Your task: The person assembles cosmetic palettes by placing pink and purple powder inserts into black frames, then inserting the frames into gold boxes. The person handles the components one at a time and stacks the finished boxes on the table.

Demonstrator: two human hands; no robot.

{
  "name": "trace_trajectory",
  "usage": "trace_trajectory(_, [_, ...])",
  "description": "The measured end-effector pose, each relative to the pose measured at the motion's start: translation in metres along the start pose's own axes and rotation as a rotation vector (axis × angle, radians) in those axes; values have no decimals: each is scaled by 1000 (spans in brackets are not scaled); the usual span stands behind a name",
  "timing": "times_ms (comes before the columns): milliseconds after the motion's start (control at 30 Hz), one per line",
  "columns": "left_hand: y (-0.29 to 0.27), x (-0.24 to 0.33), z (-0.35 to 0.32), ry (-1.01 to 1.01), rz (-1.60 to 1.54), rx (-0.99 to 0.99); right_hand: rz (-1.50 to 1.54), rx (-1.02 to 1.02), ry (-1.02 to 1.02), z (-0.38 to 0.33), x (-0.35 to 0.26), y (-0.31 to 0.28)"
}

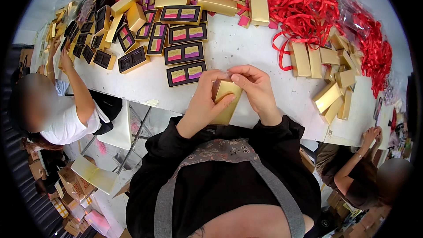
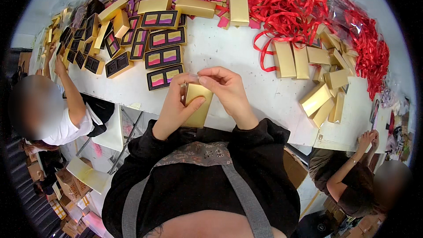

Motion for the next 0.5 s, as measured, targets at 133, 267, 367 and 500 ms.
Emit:
trace_trajectory(133, [4,14,0,-55,-182,64,-156,-20,-60,-2,-1,-11])
trace_trajectory(267, [2,16,1,-132,-202,47,-335,-118,-135,-15,-18,-13])
trace_trajectory(367, [2,5,5,-15,-89,-16,-413,-128,-111,-28,-24,-10])
trace_trajectory(500, [19,10,23,251,361,-26,-778,-305,-102,-7,-66,-62])
Point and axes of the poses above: each hand's wrist, its own z-axis towards the middle knuckle, its own y-axis out of the palm, x = y × z, the point moved 1 cm from there along z, towards the middle knuckle, and after that the axes turned 8 degrees about y, right-handed, at the moved point
